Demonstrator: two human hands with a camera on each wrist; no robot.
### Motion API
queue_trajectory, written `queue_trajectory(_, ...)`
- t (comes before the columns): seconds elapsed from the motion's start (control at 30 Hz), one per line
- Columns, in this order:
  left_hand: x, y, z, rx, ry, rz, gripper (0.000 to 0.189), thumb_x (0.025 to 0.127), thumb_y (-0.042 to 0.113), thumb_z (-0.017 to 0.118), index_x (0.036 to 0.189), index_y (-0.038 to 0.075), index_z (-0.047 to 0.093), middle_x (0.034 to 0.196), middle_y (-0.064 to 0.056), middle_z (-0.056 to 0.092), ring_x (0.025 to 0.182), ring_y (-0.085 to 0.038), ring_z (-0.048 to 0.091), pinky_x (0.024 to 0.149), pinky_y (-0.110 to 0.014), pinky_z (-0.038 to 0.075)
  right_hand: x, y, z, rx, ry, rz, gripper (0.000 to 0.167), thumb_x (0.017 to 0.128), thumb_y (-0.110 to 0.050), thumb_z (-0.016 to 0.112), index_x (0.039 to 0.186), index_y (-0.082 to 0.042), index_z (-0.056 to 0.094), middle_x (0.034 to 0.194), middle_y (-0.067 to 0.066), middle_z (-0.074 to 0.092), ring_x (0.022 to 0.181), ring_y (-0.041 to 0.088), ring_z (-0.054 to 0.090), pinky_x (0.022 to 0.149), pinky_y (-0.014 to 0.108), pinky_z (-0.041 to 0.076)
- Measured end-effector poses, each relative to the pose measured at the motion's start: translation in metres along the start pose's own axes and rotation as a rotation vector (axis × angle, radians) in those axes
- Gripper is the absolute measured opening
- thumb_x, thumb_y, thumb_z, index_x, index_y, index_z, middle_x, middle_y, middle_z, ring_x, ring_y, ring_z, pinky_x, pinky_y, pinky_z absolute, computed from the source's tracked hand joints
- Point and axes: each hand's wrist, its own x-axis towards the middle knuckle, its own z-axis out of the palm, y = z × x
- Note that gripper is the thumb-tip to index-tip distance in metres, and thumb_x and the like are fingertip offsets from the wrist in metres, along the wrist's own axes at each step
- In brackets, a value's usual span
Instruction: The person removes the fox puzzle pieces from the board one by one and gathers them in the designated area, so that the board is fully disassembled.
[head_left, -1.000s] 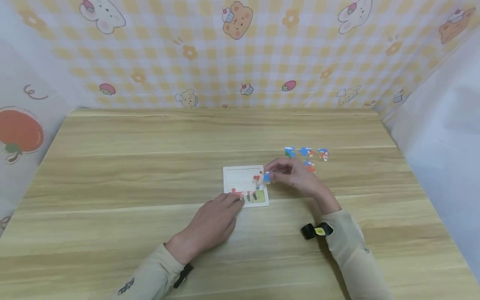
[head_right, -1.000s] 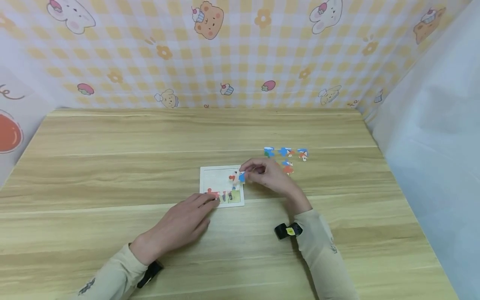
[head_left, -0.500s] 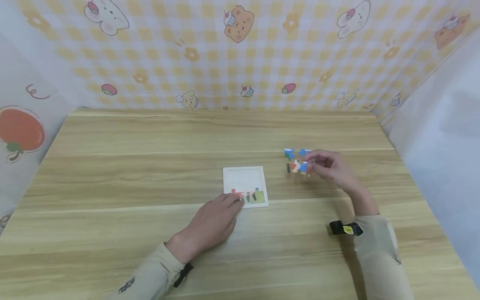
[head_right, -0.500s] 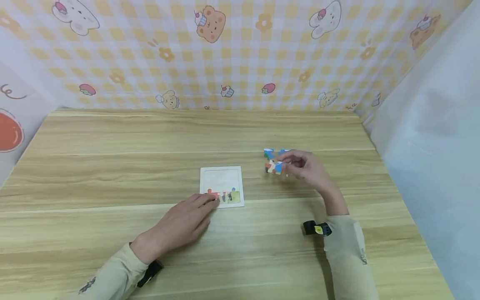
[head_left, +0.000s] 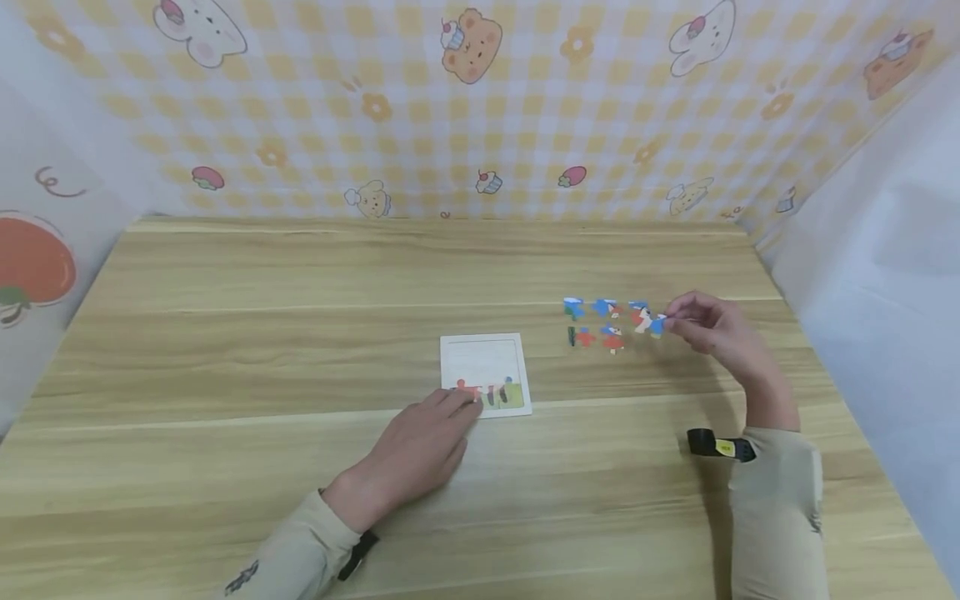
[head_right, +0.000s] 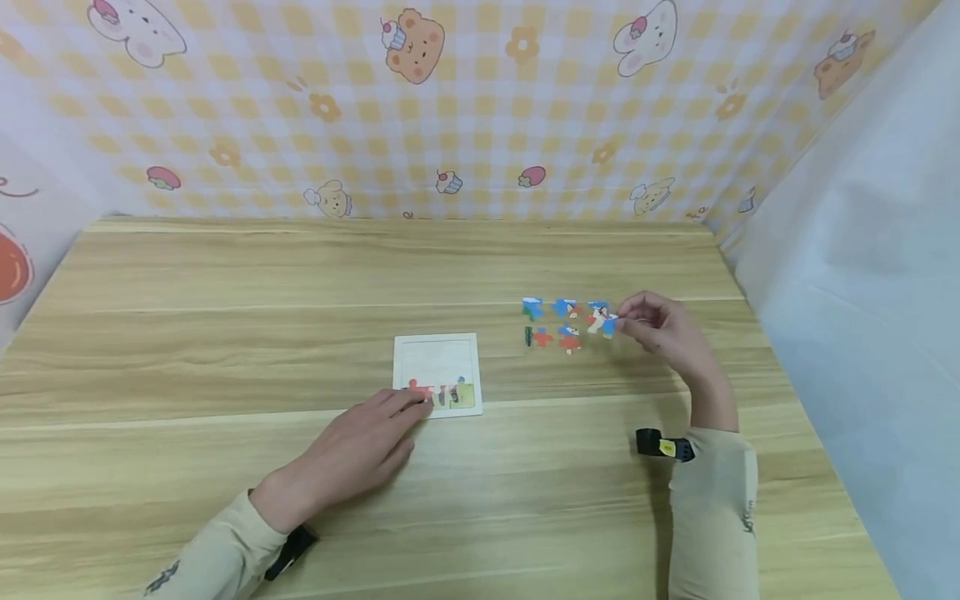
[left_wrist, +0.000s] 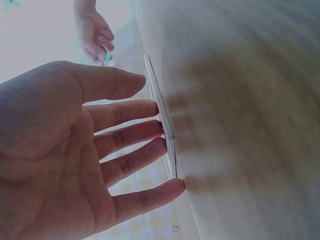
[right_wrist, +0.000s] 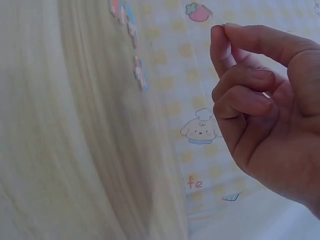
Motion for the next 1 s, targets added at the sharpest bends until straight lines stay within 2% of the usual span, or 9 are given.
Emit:
queue_trajectory(0.13,0.0,0.0,0.001,-0.001,-0.007,-0.005,0.033,0.088,0.01,0.049,0.119,0.004,0.058,0.119,-0.006,0.054,0.105,-0.021,0.05,0.072,-0.032,0.049,0.001,0.006,0.0,-0.046,-0.026,0.033,0.026,0.09,-0.026,0.063,0.104,-0.006,0.057,0.082,0.013,0.058,0.06,0.014,0.044,0.053,0.031,0.042)
queue_trajectory(0.23,0.0,0.0,0.001,-0.004,-0.014,-0.009,0.034,0.088,0.011,0.049,0.12,0.004,0.057,0.119,-0.006,0.054,0.105,-0.021,0.05,0.073,-0.032,0.049,0.003,0.01,0.001,-0.058,-0.044,0.032,0.026,0.09,-0.026,0.062,0.104,-0.005,0.057,0.084,0.014,0.059,0.059,0.014,0.044,0.051,0.03,0.042)
queue_trajectory(0.43,0.0,-0.001,0.002,-0.005,-0.009,-0.007,0.034,0.089,0.011,0.049,0.121,0.003,0.057,0.12,-0.007,0.054,0.108,-0.022,0.05,0.075,-0.033,0.05,0.005,0.019,0.0,-0.095,-0.093,0.007,0.028,0.092,-0.025,0.06,0.108,-0.003,0.056,0.089,0.011,0.061,0.063,0.015,0.047,0.053,0.029,0.044)
queue_trajectory(0.7,0.0,0.0,0.001,-0.002,-0.016,-0.004,0.034,0.089,0.011,0.049,0.122,0.003,0.057,0.121,-0.007,0.054,0.108,-0.022,0.05,0.075,-0.033,0.05,0.006,0.023,0.0,-0.126,-0.095,0.024,0.028,0.092,-0.026,0.059,0.108,-0.003,0.055,0.093,0.012,0.061,0.07,0.019,0.051,0.057,0.03,0.045)
queue_trajectory(1.0,0.0,0.0,-0.001,-0.014,-0.016,-0.011,0.035,0.089,0.011,0.049,0.122,0.003,0.057,0.121,-0.007,0.054,0.109,-0.022,0.05,0.077,-0.034,0.049,0.008,0.025,0.0,-0.121,-0.094,0.025,0.024,0.093,-0.022,0.057,0.107,-0.002,0.055,0.089,0.006,0.062,0.068,0.017,0.051,0.056,0.029,0.044)
